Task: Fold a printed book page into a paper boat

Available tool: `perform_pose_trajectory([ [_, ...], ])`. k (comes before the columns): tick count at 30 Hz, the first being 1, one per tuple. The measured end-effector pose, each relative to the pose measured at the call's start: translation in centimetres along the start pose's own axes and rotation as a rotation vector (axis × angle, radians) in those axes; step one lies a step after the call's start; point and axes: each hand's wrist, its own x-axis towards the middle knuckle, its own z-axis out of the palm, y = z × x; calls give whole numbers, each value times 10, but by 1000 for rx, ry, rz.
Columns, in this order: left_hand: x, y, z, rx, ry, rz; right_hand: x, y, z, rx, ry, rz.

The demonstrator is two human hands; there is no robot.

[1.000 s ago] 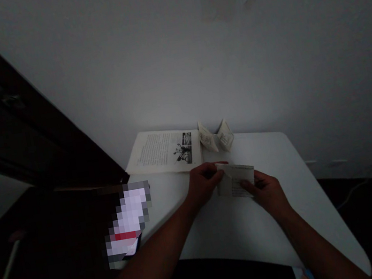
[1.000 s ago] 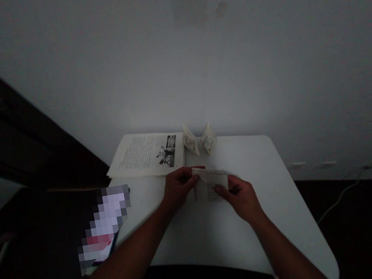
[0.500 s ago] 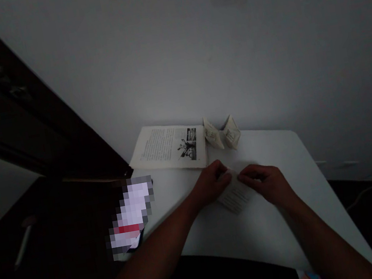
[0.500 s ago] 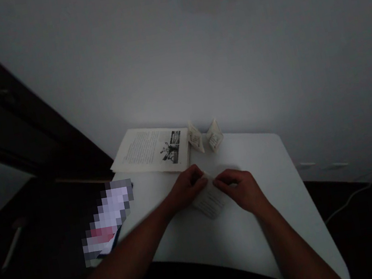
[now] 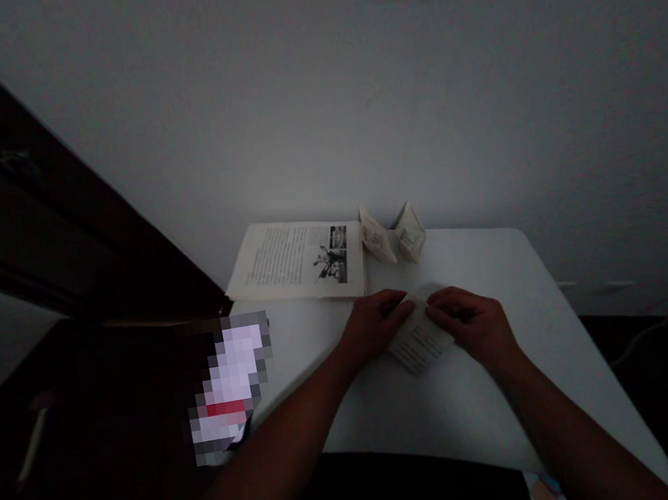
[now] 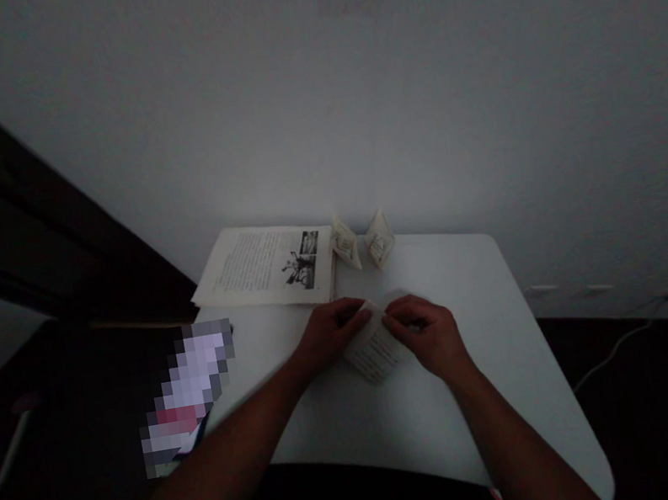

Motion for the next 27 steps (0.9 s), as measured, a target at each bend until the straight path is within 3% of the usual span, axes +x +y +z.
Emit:
perform_pose_trajectory([
  [8, 0, 5, -3, 92, -29, 26, -1, -1, 3, -35, 18, -27],
  [27, 3, 2, -8, 22, -77, -37, -1, 1, 3, -46, -25, -50],
])
